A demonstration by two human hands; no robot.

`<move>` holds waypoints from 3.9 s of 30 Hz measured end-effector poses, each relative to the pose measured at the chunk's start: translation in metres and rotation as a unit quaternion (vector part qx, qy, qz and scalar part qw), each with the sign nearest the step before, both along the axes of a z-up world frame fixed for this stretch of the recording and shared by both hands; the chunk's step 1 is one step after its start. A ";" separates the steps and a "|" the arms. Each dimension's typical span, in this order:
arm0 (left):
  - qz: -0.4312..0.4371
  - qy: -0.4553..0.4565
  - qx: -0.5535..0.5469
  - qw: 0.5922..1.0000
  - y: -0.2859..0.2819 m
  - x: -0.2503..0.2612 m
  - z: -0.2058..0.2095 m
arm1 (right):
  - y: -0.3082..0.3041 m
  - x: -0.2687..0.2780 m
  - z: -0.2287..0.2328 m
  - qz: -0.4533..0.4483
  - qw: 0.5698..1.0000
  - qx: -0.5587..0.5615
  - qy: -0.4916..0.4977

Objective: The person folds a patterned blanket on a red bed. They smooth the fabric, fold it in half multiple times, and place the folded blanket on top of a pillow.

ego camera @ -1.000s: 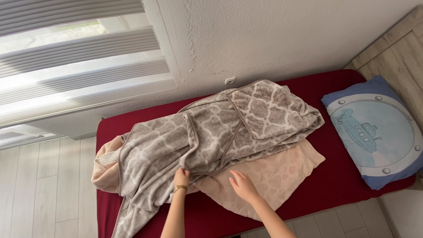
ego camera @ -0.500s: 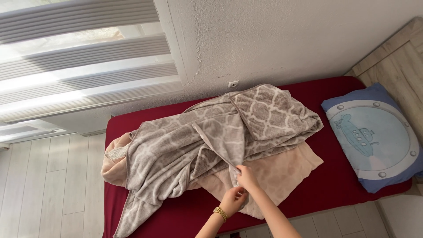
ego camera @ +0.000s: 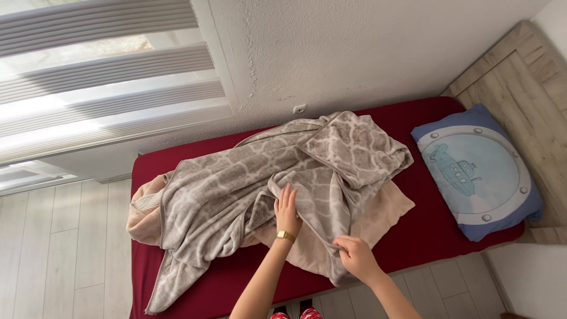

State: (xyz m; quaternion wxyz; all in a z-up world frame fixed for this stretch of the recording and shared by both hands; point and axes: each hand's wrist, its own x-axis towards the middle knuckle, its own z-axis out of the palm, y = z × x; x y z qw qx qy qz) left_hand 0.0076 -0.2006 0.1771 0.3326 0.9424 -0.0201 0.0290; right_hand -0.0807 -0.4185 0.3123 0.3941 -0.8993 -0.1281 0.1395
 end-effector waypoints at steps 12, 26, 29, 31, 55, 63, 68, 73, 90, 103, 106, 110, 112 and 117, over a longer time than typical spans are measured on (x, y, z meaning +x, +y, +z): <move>-0.056 0.346 0.138 0.926 0.026 -0.056 -0.110 | -0.161 -0.053 0.058 -0.130 0.979 0.151 -0.041; 0.212 0.481 -0.039 0.850 0.103 -0.206 -0.146 | -0.621 -0.109 -0.068 -0.567 0.774 0.251 -0.124; 0.302 0.376 -0.257 0.837 0.117 -0.206 -0.142 | -0.572 -0.069 -0.027 -0.525 0.807 0.230 -0.141; 0.284 0.339 -0.319 0.838 0.126 -0.200 -0.113 | -0.473 -0.036 0.034 -0.499 0.833 0.188 -0.148; 0.364 0.193 0.433 0.802 0.425 -0.095 0.039 | -0.072 0.001 -0.019 -0.196 0.952 0.020 0.236; 0.018 0.457 0.116 0.882 0.148 -0.097 -0.009 | 0.083 -0.017 -0.124 -0.166 0.961 0.083 0.206; 0.100 0.571 -0.452 0.678 0.044 -0.134 0.105 | 0.103 -0.016 -0.056 -0.048 0.955 0.108 0.273; 0.313 0.407 -0.550 0.658 0.030 -0.168 0.034 | 0.083 0.002 -0.083 -0.002 0.914 0.266 0.305; 0.022 0.475 -0.652 0.590 0.074 -0.221 0.170 | 0.139 0.023 -0.209 0.289 0.783 -0.405 0.374; 0.123 0.377 0.048 0.917 0.133 -0.109 0.027 | 0.086 0.015 -0.058 -0.329 0.822 0.241 0.398; 0.081 0.426 -0.002 0.901 0.113 -0.076 -0.020 | 0.079 -0.015 -0.032 -0.306 0.828 0.285 0.373; 0.080 0.501 -0.185 0.842 0.069 -0.037 0.040 | 0.063 -0.050 -0.064 -0.102 0.852 0.350 0.377; 0.088 0.515 -0.225 0.822 0.052 -0.025 0.034 | 0.062 -0.066 -0.073 -0.021 0.871 0.317 0.375; 0.100 0.434 -0.181 0.877 0.026 0.006 -0.140 | 0.065 -0.089 -0.064 0.205 0.825 0.277 0.448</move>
